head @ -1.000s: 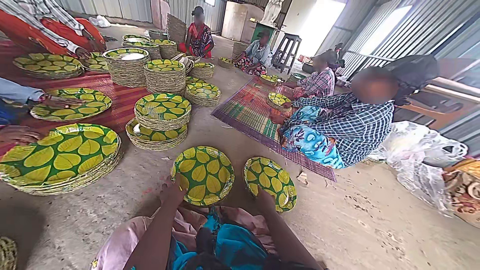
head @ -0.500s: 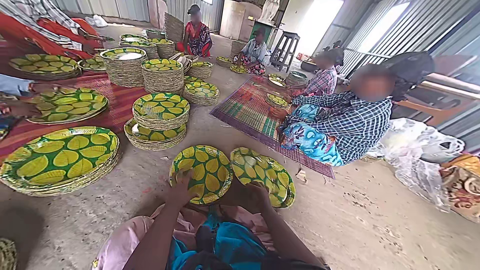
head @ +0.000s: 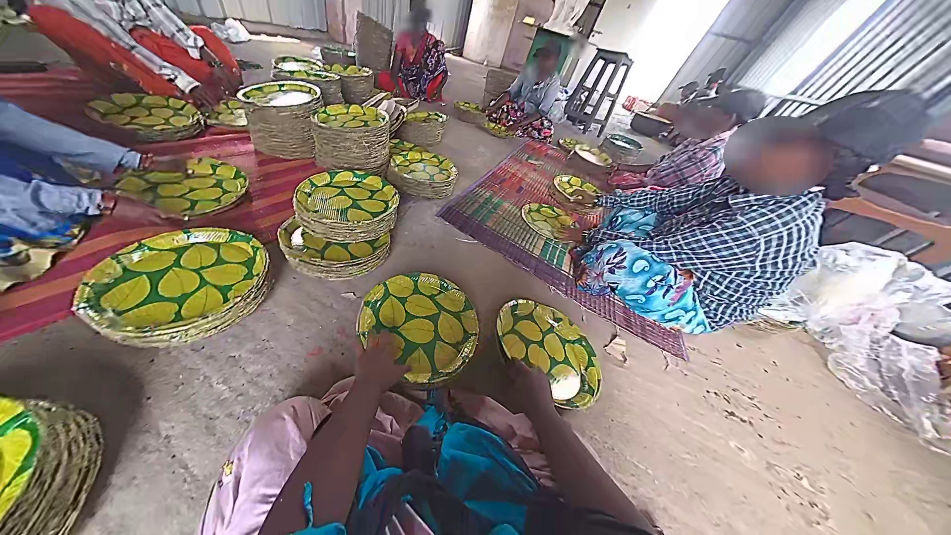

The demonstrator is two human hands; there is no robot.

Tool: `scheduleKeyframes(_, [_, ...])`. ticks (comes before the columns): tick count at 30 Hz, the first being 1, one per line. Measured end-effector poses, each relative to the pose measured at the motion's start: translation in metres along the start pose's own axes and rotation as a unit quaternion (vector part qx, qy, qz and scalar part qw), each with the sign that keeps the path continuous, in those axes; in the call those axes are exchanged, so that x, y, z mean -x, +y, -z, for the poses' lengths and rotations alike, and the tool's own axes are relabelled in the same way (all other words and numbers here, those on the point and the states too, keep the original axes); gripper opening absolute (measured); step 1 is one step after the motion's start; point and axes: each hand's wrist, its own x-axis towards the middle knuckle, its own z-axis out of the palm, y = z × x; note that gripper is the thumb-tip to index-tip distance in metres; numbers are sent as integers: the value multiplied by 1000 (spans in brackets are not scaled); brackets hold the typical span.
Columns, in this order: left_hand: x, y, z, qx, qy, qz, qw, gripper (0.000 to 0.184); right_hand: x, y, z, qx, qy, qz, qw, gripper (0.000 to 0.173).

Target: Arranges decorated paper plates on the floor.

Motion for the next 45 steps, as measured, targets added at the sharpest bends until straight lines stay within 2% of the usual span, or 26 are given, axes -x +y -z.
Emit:
scheduleKeyframes(2, [3, -2, 1, 37, 33, 44, 998, 78, -1, -2, -6, -72, 84, 135, 985, 38])
scheduleKeyframes(4, [7, -4, 4, 80, 60, 80, 992, 82, 2, -6, -7, -141, 41, 232, 962, 28])
scheduleKeyframes(6, [7, -4, 8, 164, 87, 121, 975, 78, 4, -10, -8, -132, -17, 279, 951, 22])
scheduleKeyframes(8, [6, -7, 9, 230, 99, 139, 958, 71, -1, -5, -15, -132, -11, 312, 941, 22])
scheduleKeyframes(11, [2, -16, 5, 247, 91, 151, 953, 81, -7, 3, -20, -178, 39, 250, 951, 27])
scheduleKeyframes(12, [1, -19, 3, 245, 84, 155, 953, 87, -9, 6, -20, -177, 64, 207, 960, 37])
scheduleKeyframes(13, [0, -22, 0, 241, 78, 159, 954, 92, -9, 8, -17, -152, 49, 136, 978, 50])
scheduleKeyframes(15, [-2, -23, -4, 240, 69, 163, 955, 97, -10, 9, -13, -73, -43, -19, 996, 72])
scheduleKeyframes(17, [-5, -21, -6, 232, 62, 159, 958, 97, -11, 13, -12, -42, -89, -82, 992, 71])
scheduleKeyframes(20, [-9, -18, -8, 220, 34, 148, 963, 87, -6, 9, -5, -29, -86, -73, 993, 56])
scheduleKeyframes(23, [-14, -19, -9, 271, 45, 171, 946, 66, -5, 2, -2, 1, -85, -93, 992, 49])
scheduleKeyframes(27, [-16, -25, -2, 289, 73, 219, 929, 53, -7, 6, -8, -53, -6, -78, 996, 36])
scheduleKeyframes(29, [-15, -31, -2, 323, 94, 213, 917, 57, -1, 5, -4, -82, 69, 1, 994, 31])
scheduleKeyframes(31, [-16, -34, -5, 372, 124, 184, 901, 66, -3, 7, -9, -91, 153, 143, 974, 29])
scheduleKeyframes(33, [-18, -34, -7, 393, 127, 163, 896, 72, -3, 2, -12, -98, 158, 231, 955, 30])
scheduleKeyframes(34, [-20, -33, -8, 385, 122, 159, 901, 76, -1, -2, -12, -96, 142, 241, 955, 29])
scheduleKeyframes(36, [-19, -27, -8, 340, 100, 167, 920, 87, 0, -8, -9, -89, 98, 203, 970, 27])
scheduleKeyframes(37, [-17, -24, -7, 311, 86, 179, 929, 93, 0, -9, -8, -81, 77, 165, 980, 34])
scheduleKeyframes(40, [-14, -19, -3, 279, 58, 202, 937, 95, -7, 1, -9, 4, -43, -7, 999, 84])
scheduleKeyframes(41, [-14, -19, -2, 285, 54, 207, 934, 91, -10, 9, -13, 19, -68, -51, 996, 86])
scheduleKeyframes(44, [-17, -22, -2, 278, 71, 231, 930, 76, -10, 14, -11, 30, -77, -117, 990, 52])
scheduleKeyframes(45, [-18, -24, -2, 286, 82, 239, 924, 72, -9, 10, -6, 25, -79, -120, 989, 49])
